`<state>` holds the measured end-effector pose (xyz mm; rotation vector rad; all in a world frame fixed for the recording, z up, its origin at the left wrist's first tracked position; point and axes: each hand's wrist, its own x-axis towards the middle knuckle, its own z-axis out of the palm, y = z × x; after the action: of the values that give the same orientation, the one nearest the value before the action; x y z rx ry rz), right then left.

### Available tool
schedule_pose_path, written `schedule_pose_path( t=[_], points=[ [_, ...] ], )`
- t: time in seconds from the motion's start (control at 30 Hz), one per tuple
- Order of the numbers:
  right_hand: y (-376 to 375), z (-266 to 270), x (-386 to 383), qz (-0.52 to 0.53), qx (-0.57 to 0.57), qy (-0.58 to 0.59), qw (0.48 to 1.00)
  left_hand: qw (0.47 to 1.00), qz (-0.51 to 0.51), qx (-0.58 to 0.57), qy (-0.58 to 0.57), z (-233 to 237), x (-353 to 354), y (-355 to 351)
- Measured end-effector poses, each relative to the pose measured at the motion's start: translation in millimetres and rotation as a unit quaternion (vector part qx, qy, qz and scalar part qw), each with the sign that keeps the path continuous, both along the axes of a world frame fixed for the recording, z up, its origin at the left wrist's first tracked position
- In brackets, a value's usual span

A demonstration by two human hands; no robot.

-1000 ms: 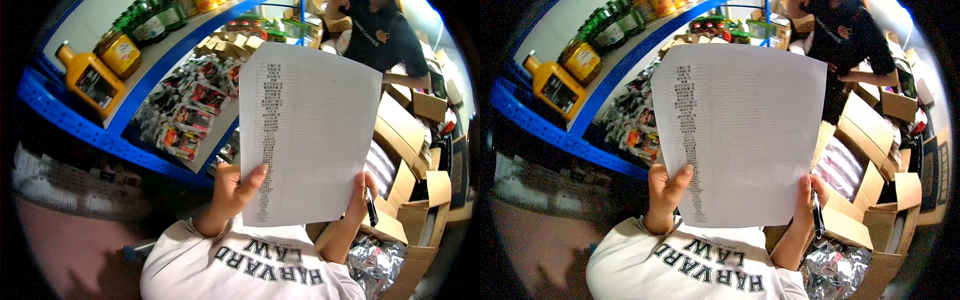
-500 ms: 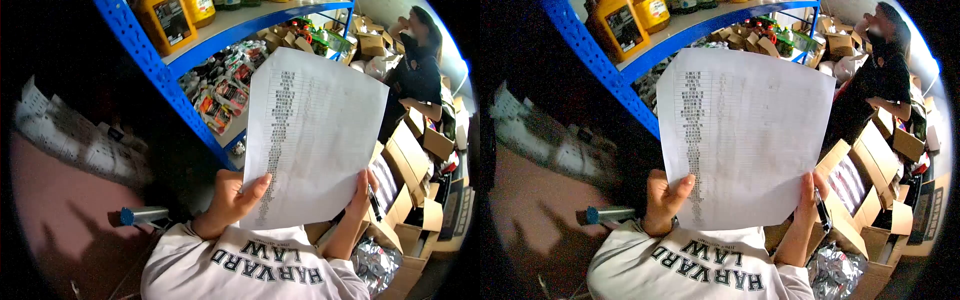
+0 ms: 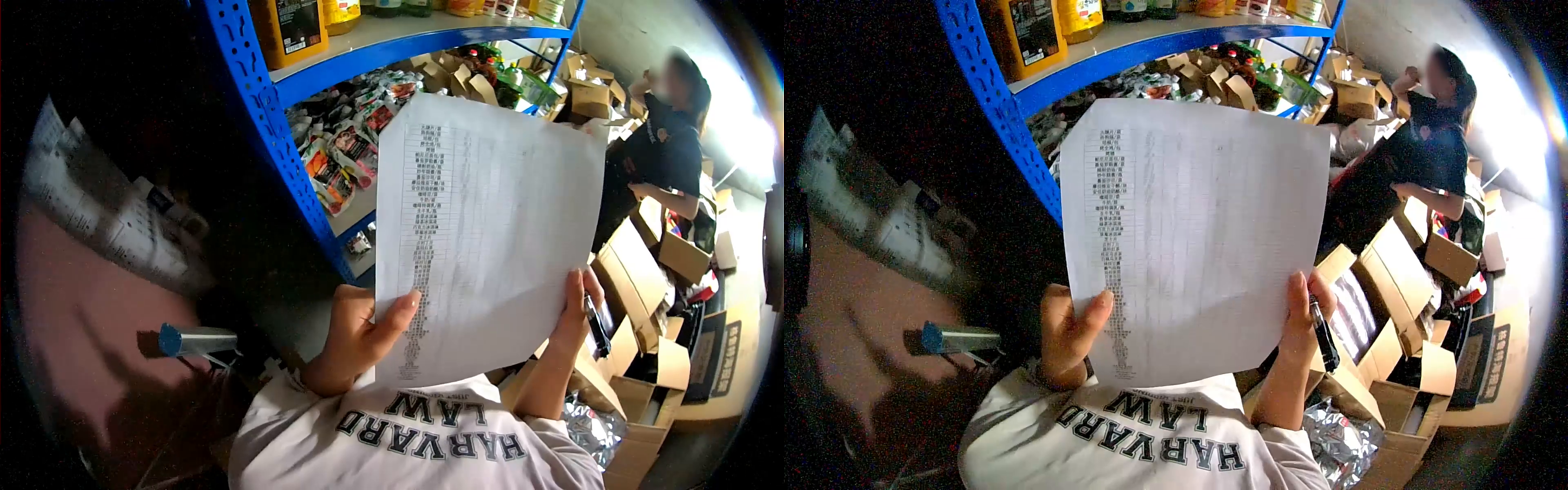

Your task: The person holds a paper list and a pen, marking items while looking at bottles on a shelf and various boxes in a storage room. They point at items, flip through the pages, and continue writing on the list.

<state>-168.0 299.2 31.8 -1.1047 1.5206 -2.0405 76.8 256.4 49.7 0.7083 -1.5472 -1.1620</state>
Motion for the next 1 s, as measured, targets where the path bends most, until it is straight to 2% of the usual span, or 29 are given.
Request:
schedule_pose_path(
  t=[0.1, 0.23, 0.33, 0.47, 0.5, 0.6, 0.73, 0.77, 0.87, 1.0],
  points=[
    [-2, 1, -15, 0.026, 0.005, 0.027, 0.999, 0.999, 0.029, -0.016, -0.040, 5, -12, -2],
    [-7, 5, -29, 0.024, -0.005, 0.003, 1.000, 0.988, 0.062, -0.035, -0.134, 6, -24, -7],
    [-8, 0, -44, 0.043, -0.001, -0.007, 0.999, 0.991, 0.061, -0.016, -0.115, -1, -35, -8],
    [-9, -10, -61, 0.015, 0.009, -0.017, 1.000, 0.993, 0.072, -0.009, -0.095, 2, -56, -8],
    [-9, -13, -62, 0.009, -0.011, -0.060, 0.998, 0.993, 0.068, -0.014, -0.092, -1, -60, -9],
    [-3, -8, -63, 0.001, -0.007, -0.069, 0.998, 0.991, 0.061, -0.033, -0.117, -6, -70, -12],
    [4, -22, -78, -0.043, -0.001, 0.044, 0.998, 0.994, 0.036, -0.025, -0.095, -4, -82, -9],
    [8, -23, -78, -0.013, -0.015, 0.004, 1.000, 0.996, 0.028, -0.020, -0.080, -4, -85, -8],
    [17, -28, -81, -0.026, 0.009, -0.038, 0.999, 0.997, 0.025, -0.013, -0.069, -7, -91, -10],
    [27, -30, -86, -0.041, -0.006, -0.044, 0.998, 0.997, 0.000, -0.025, -0.072, -5, -99, -11]
  ],
)
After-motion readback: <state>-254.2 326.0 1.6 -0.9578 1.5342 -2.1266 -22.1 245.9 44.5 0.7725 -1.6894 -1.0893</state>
